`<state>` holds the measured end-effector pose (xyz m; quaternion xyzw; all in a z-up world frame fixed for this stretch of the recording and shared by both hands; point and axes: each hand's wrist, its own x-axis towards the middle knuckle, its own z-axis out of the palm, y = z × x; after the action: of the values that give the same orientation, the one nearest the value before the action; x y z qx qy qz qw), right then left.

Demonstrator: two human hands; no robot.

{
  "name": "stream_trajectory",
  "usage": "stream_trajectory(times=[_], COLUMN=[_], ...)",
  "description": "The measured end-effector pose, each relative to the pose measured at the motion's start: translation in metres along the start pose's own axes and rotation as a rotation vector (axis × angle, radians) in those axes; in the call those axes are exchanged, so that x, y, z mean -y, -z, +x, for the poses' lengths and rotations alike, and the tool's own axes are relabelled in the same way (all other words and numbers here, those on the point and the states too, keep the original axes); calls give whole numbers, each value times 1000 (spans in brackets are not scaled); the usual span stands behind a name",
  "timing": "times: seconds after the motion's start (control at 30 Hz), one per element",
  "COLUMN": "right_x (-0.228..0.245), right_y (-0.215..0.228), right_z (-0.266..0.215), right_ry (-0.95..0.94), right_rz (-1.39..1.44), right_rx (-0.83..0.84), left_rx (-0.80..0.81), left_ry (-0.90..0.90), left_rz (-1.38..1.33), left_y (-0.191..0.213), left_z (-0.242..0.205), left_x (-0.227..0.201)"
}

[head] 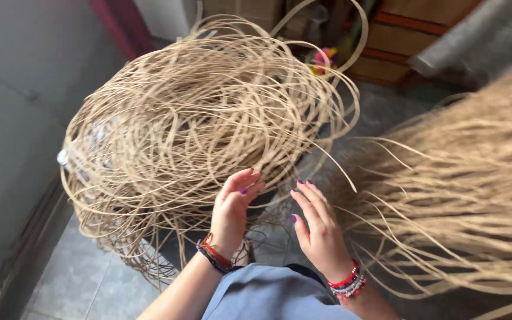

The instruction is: Weaving straw strands onto a metal frame to create a decorative structure

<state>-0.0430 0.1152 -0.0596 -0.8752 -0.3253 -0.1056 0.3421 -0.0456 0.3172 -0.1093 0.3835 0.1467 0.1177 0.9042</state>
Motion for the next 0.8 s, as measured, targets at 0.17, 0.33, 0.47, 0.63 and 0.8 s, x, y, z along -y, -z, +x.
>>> stream_trajectory(times=[0.17,0.33,0.47,0.63,0.8], right_x=[-3,-23,-40,-47,-57], right_y=[-23,-42,-54,-64,-72], right_z=[37,65,89,113,126], right_ry=[80,149,237,274,251], right_rz=[52,123,145,208,285], right_rx=[95,196,250,344,406], left_rx=[63,-15,-92,-441,-542], left_ry=[55,-12,-113,14,-12], left_rz=[41,42,379,1371,1568], left_y=[6,12,19,39,91], left_z=[5,20,31,61,78], left_x=[-15,-7,-16,-58,-42])
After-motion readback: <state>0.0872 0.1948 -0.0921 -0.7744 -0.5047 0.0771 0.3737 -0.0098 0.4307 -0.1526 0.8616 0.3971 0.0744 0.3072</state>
